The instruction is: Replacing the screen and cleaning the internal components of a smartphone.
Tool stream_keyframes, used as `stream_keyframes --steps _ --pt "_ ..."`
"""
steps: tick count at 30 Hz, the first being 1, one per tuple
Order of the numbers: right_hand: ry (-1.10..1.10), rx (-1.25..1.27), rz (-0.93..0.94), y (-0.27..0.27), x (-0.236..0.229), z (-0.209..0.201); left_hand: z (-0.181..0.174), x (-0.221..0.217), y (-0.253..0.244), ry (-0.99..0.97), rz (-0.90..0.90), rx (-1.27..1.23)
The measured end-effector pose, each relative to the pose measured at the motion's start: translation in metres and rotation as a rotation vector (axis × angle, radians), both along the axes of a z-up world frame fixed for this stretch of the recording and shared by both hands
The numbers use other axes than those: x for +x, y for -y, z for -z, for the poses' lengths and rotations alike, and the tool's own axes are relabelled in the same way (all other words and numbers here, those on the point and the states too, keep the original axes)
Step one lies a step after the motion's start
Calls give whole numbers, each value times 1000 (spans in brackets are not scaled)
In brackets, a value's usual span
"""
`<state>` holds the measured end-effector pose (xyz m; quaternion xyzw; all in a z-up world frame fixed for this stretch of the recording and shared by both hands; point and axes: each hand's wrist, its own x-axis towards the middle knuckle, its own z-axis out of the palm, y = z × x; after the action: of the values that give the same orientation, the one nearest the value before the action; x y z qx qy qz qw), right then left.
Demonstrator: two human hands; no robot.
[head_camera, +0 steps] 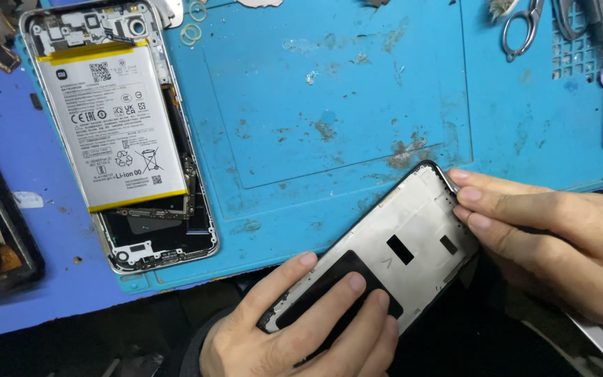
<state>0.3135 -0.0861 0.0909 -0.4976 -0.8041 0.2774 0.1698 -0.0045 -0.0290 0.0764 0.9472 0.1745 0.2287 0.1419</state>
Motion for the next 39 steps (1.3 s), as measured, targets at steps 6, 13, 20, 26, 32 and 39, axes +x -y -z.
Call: stream_keyframes --steps 6,13,20,26,32,39 --pt "18 -14 -19 -20 -8 -8 2 -5 -10 99 36 -83" --pt "-13 75 -314 -43 23 3 15 -10 -16 229 97 -185" --pt "118 29 -144 -28 0 -15 5 -5 -1 122 7 -116" --pt "83 81 -282 -40 17 -3 6 -12 -14 167 39 -183" --pt "56 9 -275 -48 18 -9 -7 -16 -13 171 -60 -303" --pt "-58 -61 223 -20 -13 -14 -12 4 -23 181 -78 -373"
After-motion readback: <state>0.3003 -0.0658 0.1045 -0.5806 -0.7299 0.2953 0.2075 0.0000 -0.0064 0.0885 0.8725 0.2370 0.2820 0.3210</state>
